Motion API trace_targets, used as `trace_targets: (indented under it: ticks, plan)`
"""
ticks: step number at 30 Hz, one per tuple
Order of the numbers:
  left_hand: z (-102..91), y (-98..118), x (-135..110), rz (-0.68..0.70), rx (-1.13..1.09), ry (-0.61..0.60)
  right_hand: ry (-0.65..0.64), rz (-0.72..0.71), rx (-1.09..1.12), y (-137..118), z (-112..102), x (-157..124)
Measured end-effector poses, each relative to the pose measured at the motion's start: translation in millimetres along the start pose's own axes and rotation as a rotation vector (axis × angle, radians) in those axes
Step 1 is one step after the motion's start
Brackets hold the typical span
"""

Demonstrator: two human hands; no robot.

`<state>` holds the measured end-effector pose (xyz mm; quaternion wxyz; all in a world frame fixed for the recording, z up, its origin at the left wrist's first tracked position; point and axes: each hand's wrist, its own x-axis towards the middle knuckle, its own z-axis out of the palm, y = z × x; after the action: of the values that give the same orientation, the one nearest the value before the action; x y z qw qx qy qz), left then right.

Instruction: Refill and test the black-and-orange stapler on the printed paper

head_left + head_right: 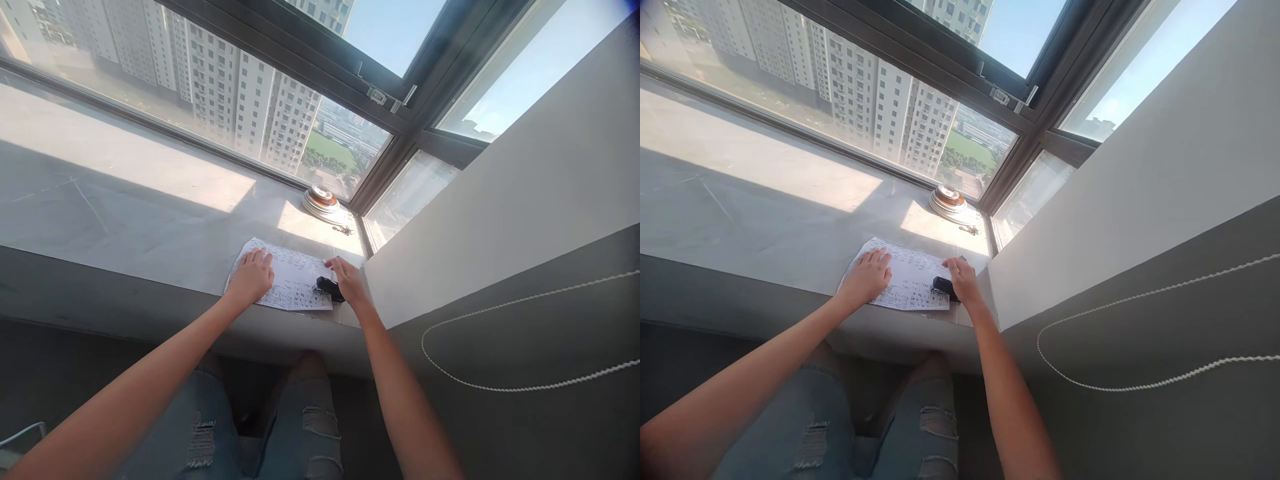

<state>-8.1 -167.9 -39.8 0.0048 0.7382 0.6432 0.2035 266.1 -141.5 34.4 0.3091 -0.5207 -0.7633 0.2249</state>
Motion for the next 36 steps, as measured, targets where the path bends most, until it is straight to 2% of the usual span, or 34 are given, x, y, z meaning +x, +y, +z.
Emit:
trace_targets:
  ticks: [4,8,12,16,18,21,24,26,27,29,32,34,36]
  plan:
    - [1.0,-1,0,-0.002,0.000,0.006,-0.154,-0.081,-0.277,-10,29,4]
    - [3.7,-2,-1,0.006,0.029,0.008,-0.128,-0.096,-0.521,-11,52,1]
    - [4.6,-3,0,0.005,0.031,0.005,-0.080,-0.087,-0.591,-10,65,0]
    - [3.6,-5,0,0.021,0.039,-0.018,-0.125,-0.023,-0.677,-17,70,1]
    - [3.7,-7,0,0.023,0.047,-0.023,-0.157,-0.026,-0.682,-22,64,3]
    - [4.9,-10,2,0.016,0.055,0.000,-0.130,-0.102,-0.499,-22,40,2]
    - [6.0,-12,3,0.018,0.065,0.015,-0.186,-0.205,-0.307,-7,10,-9]
    - [6.7,-13,4,0.018,0.073,0.018,-0.269,-0.224,-0.299,10,-5,-22]
    - [7.3,-14,4,0.017,0.072,0.021,-0.263,-0.198,-0.316,19,-10,-29]
    - [9.3,-15,5,0.017,0.063,0.031,-0.170,-0.090,-0.374,34,-16,-43]
    - [13.9,-18,6,0.023,0.053,0.048,0.166,0.102,-0.449,39,-16,-53]
    - [16.6,-20,7,0.027,0.066,0.063,0.380,0.147,-0.438,27,-8,-50]
    - [17.9,-23,8,0.035,0.082,0.074,0.454,0.099,-0.388,6,8,-39]
